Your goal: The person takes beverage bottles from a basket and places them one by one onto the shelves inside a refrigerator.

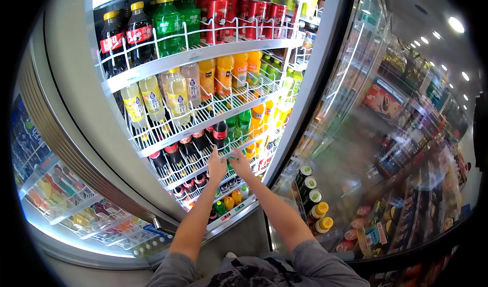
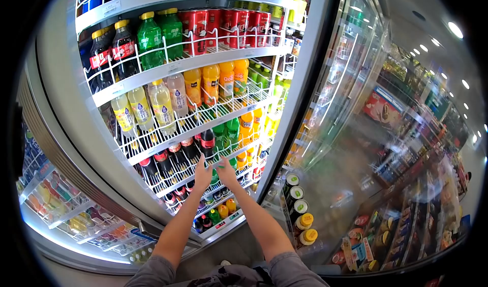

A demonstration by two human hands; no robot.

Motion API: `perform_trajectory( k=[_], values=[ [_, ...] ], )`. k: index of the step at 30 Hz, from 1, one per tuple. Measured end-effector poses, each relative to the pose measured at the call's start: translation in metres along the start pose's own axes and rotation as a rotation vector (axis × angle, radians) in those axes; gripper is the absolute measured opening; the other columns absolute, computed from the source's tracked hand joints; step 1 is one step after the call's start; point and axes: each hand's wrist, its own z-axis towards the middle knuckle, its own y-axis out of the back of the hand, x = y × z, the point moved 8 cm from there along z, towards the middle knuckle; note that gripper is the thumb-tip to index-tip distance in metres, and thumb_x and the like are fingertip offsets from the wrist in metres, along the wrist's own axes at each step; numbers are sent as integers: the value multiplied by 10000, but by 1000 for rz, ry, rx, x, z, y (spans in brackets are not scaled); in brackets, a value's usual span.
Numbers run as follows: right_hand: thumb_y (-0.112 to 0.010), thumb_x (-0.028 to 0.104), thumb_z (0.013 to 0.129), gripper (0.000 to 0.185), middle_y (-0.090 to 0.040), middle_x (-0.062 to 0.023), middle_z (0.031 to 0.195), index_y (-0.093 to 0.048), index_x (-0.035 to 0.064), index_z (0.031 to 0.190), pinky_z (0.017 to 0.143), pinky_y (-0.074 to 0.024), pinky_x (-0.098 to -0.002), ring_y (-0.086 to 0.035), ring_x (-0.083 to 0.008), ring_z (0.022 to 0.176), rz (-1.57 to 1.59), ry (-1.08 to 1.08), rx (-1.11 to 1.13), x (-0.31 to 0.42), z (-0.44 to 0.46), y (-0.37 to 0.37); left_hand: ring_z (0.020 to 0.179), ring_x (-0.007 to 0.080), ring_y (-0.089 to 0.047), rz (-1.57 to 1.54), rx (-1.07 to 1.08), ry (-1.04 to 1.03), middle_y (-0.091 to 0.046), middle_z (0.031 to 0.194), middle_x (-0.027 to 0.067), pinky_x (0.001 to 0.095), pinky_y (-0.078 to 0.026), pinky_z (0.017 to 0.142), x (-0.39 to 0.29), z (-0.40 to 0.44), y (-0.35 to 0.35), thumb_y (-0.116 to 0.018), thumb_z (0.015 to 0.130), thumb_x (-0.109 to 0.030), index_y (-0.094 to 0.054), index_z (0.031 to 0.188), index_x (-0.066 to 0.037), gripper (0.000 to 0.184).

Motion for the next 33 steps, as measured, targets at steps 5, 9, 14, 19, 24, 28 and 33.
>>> perform_trajectory(
  k=[5, 9, 14, 19, 24, 28, 33],
  values=[
    [-544, 118, 985, 411, -623, -161, 1194, -452, 42, 1379, 805, -557, -308, -660, -198, 972, 300, -92, 69, -8, -80, 11, 1085, 301, -603, -167, 28, -18, -610, 1209, 200, 386, -480, 925, -23, -58, -17, -572, 912, -84, -465, 1390, -30, 492],
    [-504, 132, 1003, 325, -663, -109, 1082, -531, 41, 1315, 815, -548, -292, -662, -185, 960, 315, -150, 103, -13, -135, 41, 1001, 233, -631, -265, 121, 48, -640, 1144, 166, 344, -514, 850, -50, -107, -29, -560, 928, -80, -504, 1357, -52, 434],
    [-504, 153, 1010, 309, -665, -96, 1092, -553, 23, 1287, 830, -543, -292, -658, -168, 972, 258, -151, 134, -7, -188, 64, 885, 218, -660, -427, 196, 140, -664, 1072, 132, 324, -535, 775, -58, -167, -34, -560, 949, -106, -567, 1303, -59, 357],
    [-504, 175, 1018, 339, -660, -92, 1140, -536, 9, 1313, 856, -539, -297, -649, -156, 979, 318, -92, 200, 0, -256, 73, 907, 138, -619, -499, 192, 56, -630, 1078, 80, 271, -539, 751, -82, -238, -24, -542, 975, -83, -550, 1319, -57, 345],
    [-503, 164, 1017, 283, -673, -49, 1070, -608, 12, 1231, 824, -521, -265, -642, -113, 957, 341, -122, 267, 26, -337, 113, 941, 140, -615, -440, 96, 83, -613, 1137, 85, 280, -505, 821, -121, -328, -6, -528, 1002, -138, -555, 1316, -65, 324],
    [-523, 223, 1017, 305, -685, -58, 1048, -596, 28, 1240, 813, -515, -269, -653, -129, 937, 514, -69, 285, 48, -377, 144, 941, 154, -598, -493, -43, 99, -634, 1103, 81, 284, -467, 807, -140, -377, 10, -544, 989, -199, -579, 1279, -54, 326],
    [-481, 227, 1037, 303, -676, -82, 1045, -602, 21, 1224, 814, -521, -269, -657, -154, 953, 572, -49, 331, 84, -399, 141, 996, 152, -589, -484, -56, 231, -616, 1152, 88, 280, -458, 900, -134, -434, 68, -485, 1036, -224, -540, 1319, -37, 344]
  ],
)
